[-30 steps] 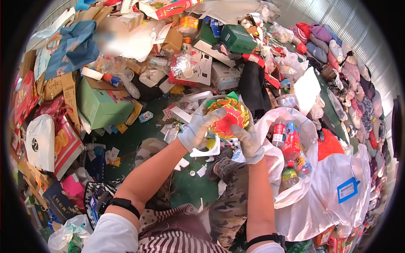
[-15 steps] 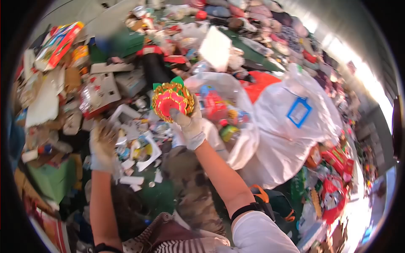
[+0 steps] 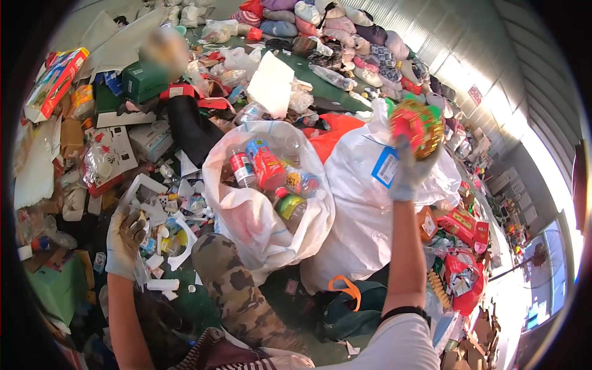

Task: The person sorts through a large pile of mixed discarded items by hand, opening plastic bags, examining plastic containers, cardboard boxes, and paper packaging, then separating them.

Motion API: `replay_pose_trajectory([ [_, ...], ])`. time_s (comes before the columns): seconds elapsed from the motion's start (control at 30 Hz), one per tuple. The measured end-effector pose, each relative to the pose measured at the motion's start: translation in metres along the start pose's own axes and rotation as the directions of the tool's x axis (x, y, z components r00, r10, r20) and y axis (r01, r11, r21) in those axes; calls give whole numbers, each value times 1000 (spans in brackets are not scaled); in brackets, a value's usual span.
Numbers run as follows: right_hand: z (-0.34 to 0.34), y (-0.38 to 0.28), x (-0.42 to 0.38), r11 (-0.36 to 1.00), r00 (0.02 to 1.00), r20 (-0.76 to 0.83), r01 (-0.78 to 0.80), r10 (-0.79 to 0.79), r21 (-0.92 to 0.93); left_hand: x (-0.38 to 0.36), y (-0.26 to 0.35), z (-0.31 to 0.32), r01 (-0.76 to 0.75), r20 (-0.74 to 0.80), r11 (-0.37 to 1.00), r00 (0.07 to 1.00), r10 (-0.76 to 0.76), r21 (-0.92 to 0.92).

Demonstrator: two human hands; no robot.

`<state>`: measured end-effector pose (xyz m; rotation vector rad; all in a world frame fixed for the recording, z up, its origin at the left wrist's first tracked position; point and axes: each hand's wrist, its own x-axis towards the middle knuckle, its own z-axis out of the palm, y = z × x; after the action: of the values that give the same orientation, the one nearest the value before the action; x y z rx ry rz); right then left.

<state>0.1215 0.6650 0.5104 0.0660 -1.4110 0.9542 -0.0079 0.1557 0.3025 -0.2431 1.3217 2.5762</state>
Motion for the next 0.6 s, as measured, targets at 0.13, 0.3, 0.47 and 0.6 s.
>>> replay_pose_trajectory([
  [0.13,-31,21,95,897,941,-155,225,-302,-381,5,1,-12,-5,-9,1000,1000,5,23],
  [0.3,-90,75,116,452,999,32,25,7,-892,1,8,-18,-43,23,995,999,45,-86],
  [0.47,-122,115,100,729,953,109,-140,283,-670,7,19,-30,-110,-114,978,989,91,-176],
  [0.6,-140,130,125,567,965,216,97,146,-818,0,27,-31,-107,-65,966,993,94,-234],
])
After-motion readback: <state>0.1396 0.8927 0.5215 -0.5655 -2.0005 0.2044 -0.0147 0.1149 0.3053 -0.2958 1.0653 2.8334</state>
